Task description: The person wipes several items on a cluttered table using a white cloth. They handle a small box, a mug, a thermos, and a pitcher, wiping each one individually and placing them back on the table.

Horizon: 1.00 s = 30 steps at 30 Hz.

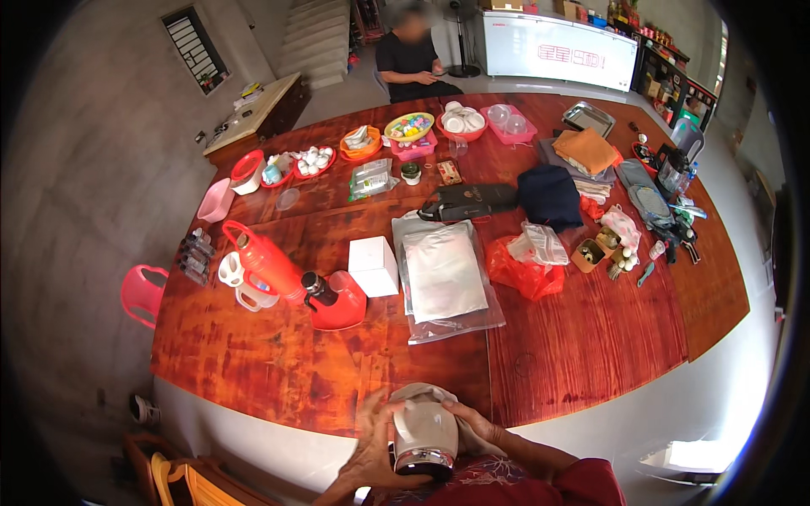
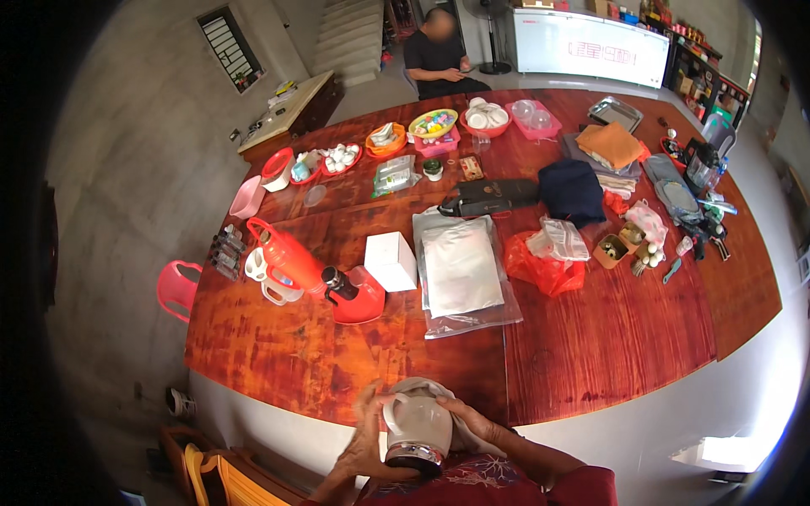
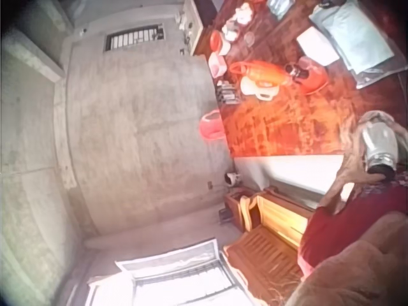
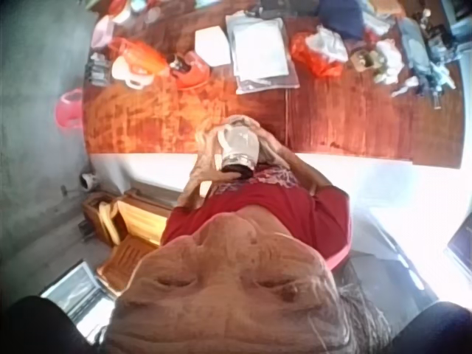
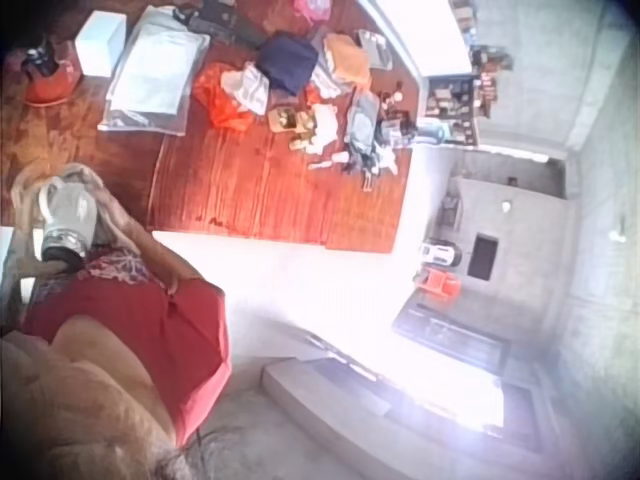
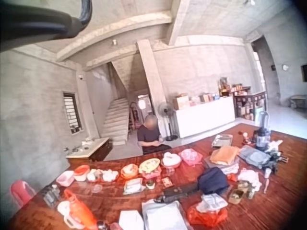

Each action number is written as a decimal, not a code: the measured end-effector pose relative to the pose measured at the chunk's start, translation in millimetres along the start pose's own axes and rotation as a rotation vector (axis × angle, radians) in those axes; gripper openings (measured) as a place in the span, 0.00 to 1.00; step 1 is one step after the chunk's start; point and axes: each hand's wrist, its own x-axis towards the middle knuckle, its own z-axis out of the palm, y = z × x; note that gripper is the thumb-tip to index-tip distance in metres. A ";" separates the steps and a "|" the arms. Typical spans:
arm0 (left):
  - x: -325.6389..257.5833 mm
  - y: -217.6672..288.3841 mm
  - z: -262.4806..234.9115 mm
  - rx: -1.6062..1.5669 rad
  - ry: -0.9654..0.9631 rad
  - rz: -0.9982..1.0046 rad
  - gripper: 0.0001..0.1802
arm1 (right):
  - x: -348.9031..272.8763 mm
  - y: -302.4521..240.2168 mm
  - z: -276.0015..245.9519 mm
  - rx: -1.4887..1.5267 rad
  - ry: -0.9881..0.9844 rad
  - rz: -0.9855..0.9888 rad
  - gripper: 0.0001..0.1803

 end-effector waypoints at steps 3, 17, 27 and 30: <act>-7.4 -14.8 -7.1 -0.029 0.002 0.085 0.60 | 2.1 -6.6 7.6 -0.098 -0.070 0.025 0.29; 6.0 5.9 -56.0 0.395 -0.447 0.096 0.30 | 45.4 -22.8 11.7 -0.825 -0.226 0.035 0.23; -22.5 -32.5 -9.8 -0.662 0.202 -0.672 0.20 | 42.1 -18.4 44.7 -0.700 0.102 -0.354 0.18; -0.5 -55.2 10.4 -0.809 0.481 -0.477 0.18 | 61.2 -37.2 35.2 -0.764 0.255 -0.427 0.24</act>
